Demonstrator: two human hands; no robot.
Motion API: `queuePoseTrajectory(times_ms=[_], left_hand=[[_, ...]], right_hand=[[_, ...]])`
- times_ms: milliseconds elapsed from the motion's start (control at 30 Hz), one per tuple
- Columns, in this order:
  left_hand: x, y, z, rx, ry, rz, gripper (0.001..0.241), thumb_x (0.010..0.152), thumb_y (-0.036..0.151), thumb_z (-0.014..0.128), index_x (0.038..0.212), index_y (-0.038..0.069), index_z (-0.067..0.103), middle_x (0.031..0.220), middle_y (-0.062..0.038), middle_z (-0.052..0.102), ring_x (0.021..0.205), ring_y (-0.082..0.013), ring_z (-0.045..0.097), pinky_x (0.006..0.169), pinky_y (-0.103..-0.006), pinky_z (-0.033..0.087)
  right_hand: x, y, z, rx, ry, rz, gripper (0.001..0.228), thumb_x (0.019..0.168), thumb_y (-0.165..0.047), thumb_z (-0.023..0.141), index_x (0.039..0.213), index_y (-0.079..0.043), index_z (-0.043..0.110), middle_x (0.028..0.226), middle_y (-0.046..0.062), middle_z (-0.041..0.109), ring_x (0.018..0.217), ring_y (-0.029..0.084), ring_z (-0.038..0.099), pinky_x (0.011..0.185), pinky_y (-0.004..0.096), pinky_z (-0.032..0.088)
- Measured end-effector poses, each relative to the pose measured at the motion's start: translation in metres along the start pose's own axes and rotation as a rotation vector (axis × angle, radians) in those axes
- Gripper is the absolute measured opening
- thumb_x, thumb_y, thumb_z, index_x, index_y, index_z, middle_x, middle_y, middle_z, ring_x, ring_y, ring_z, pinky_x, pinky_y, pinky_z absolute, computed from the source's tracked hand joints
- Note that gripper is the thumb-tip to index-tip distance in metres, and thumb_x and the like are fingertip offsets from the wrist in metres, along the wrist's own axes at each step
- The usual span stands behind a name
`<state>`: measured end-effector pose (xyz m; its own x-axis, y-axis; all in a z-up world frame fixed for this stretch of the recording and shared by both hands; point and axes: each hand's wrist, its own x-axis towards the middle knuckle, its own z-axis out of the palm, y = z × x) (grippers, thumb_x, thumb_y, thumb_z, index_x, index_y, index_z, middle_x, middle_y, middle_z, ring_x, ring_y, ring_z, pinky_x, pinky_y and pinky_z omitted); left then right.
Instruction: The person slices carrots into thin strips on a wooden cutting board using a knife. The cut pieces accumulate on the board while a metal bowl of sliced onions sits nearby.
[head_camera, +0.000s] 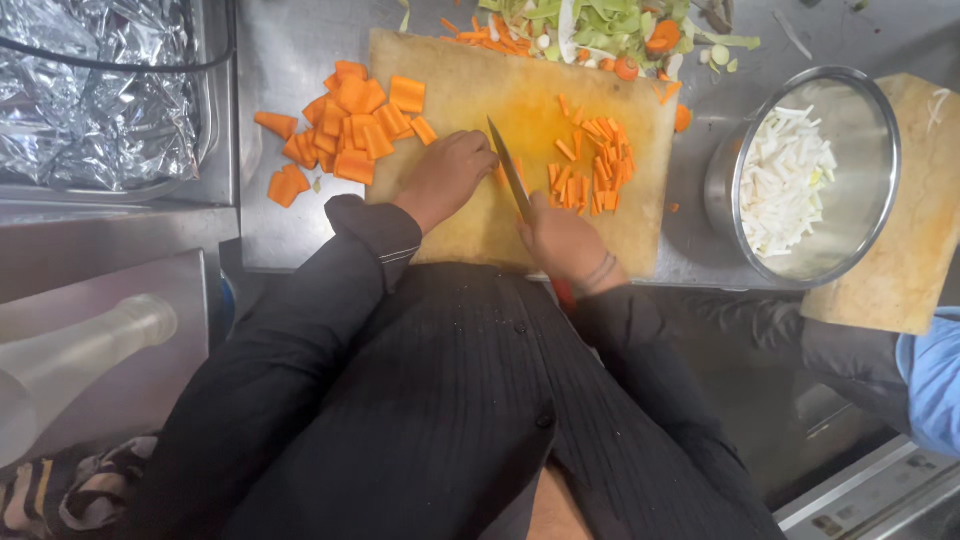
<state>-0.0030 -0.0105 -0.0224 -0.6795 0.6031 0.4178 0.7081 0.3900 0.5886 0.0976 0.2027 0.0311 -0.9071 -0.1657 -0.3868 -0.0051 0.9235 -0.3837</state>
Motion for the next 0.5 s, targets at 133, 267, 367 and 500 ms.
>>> queuePoseTrajectory(times_ms=[133,267,367,500], left_hand=[[0.001,0.002,0.001,-0.012,0.037,-0.001,0.010,0.088,0.009,0.066,0.095,0.005,0.071,0.092,-0.009,0.062,0.092,-0.0297,0.063,0.078,-0.0432,0.052],[-0.001,-0.001,0.001,-0.008,0.019,0.002,0.009,0.088,0.010,0.065,0.093,0.005,0.070,0.093,-0.009,0.062,0.094,-0.0304,0.063,0.080,-0.0434,0.052],[0.001,-0.004,0.003,0.001,0.024,0.030,0.011,0.086,0.010,0.064,0.094,0.005,0.070,0.093,-0.011,0.062,0.095,-0.0317,0.062,0.080,-0.0441,0.052],[0.000,-0.002,-0.001,0.056,-0.025,0.004,0.009,0.088,0.008,0.063,0.094,0.006,0.068,0.098,-0.012,0.064,0.098,-0.0320,0.063,0.083,-0.0434,0.051]], right_hand=[[-0.014,0.008,0.014,-0.010,-0.077,0.030,0.032,0.097,-0.027,0.060,0.107,0.001,0.047,0.074,0.029,0.066,0.072,0.050,0.065,0.066,0.059,0.050],[0.010,0.004,0.023,0.017,0.003,-0.078,0.033,0.099,-0.023,0.057,0.110,0.006,0.046,0.077,0.030,0.066,0.071,0.050,0.066,0.064,0.058,0.050],[0.055,-0.005,0.011,0.023,0.069,-0.121,0.033,0.102,-0.025,0.056,0.111,0.006,0.047,0.078,0.031,0.066,0.073,0.051,0.065,0.066,0.060,0.050],[0.077,-0.015,-0.009,0.007,0.083,-0.008,0.034,0.103,-0.030,0.056,0.110,0.002,0.049,0.080,0.031,0.066,0.077,0.051,0.065,0.068,0.060,0.049]])
